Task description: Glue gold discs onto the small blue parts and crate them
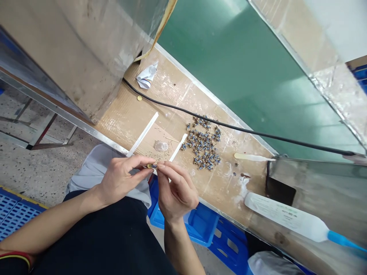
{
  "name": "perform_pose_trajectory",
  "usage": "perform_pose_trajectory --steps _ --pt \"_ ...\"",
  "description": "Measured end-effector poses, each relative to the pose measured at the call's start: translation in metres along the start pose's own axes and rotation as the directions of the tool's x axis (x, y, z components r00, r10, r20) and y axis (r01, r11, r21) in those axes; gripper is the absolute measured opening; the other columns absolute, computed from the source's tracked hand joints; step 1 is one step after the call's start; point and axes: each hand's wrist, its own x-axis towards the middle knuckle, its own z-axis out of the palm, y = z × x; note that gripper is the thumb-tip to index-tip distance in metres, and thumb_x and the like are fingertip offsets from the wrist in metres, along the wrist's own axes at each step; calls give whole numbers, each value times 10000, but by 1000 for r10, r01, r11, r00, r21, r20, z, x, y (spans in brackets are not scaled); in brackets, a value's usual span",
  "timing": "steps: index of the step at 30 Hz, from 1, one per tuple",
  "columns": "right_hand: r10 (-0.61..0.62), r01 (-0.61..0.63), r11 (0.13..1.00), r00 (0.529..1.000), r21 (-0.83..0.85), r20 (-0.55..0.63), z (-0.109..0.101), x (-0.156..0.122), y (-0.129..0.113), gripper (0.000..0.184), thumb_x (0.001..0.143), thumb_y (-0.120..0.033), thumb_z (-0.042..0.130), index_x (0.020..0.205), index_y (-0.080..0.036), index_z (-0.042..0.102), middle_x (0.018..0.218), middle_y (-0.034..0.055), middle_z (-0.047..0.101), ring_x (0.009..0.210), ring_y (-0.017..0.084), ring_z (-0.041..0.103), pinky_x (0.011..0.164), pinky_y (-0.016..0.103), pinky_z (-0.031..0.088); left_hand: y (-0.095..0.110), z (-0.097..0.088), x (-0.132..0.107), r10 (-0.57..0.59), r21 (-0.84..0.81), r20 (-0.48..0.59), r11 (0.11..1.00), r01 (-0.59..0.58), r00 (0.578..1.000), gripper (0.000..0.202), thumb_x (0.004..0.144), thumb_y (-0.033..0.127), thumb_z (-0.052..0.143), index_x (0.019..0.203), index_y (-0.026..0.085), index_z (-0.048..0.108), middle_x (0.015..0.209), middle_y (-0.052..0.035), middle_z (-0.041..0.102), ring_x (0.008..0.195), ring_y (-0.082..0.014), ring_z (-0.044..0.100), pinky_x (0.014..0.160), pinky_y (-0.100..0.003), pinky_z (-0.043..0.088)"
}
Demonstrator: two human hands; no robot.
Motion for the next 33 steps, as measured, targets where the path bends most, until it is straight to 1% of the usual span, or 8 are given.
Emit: perform_pose_trajectory --steps 4,11,15,19,24,28,31,33 --pt "-51 51 999 999 -11 6 -1 0 0 423 980 -23 819 1280 -322 837 1144 33 862 984 224 858 887 383 746 -1 -1 -1 23 30 5 999 -23 1000 200 1058 246 820 1255 271 846 1137 4 911 992 -200 892 911 -263 726" --pt "-129 130 991 991 -32 31 -5 -1 0 529 961 16 824 1369 -320 817 1196 45 862 1003 225 858 897 382 746 1 -1 -2 209 216 9 954 -206 978 176 1101 202 762 1271 240 784 1129 -13 907 969 -182 890 921 -261 707" --pt "-159 162 985 986 -63 39 -5 -3 1 547 977 -19 817 1417 -342 797 1206 48 863 988 243 866 860 395 757 6 -2 -2 225 278 54 932 -231 973 160 1130 199 715 1282 235 752 1142 -18 903 1000 -186 891 918 -266 704" --pt "-199 201 977 979 -66 34 -5 -4 1 532 984 -14 805 1431 -302 792 1203 68 861 998 246 862 850 394 755 10 -2 -2 256 329 74 906 -266 964 148 1156 200 669 1290 206 732 1132 -36 902 994 -192 894 908 -262 701" --pt "-238 240 967 971 -88 34 -3 -3 0 517 999 -25 794 1436 -301 785 1195 65 862 994 247 863 837 389 756 11 0 -1 310 412 65 858 -308 949 174 1200 225 574 1293 189 716 1131 -59 903 978 -202 899 869 -268 707" --pt "-239 238 967 971 -86 2 -2 -3 -2 484 995 -12 796 1403 -273 806 1210 77 859 1010 250 865 856 379 754 14 1 -1 337 379 56 864 -332 940 172 1179 176 605 1314 149 709 1119 -70 898 974 -200 895 880 -275 710" --pt "-277 270 957 959 -104 -58 -4 -4 -2 503 968 -11 832 1400 -269 814 1201 72 860 997 255 867 855 383 762 20 -1 -3 272 264 81 922 -284 959 238 1143 117 646 1371 156 706 1197 -65 888 1065 -181 882 965 -255 693" --pt "-299 290 949 952 -120 -66 -6 -6 -2 524 956 -10 845 1411 -270 811 1205 69 860 1006 263 868 867 394 770 23 -2 -4 244 191 82 948 -255 966 285 1126 90 654 1395 170 708 1235 -54 882 1108 -160 870 1004 -228 674"
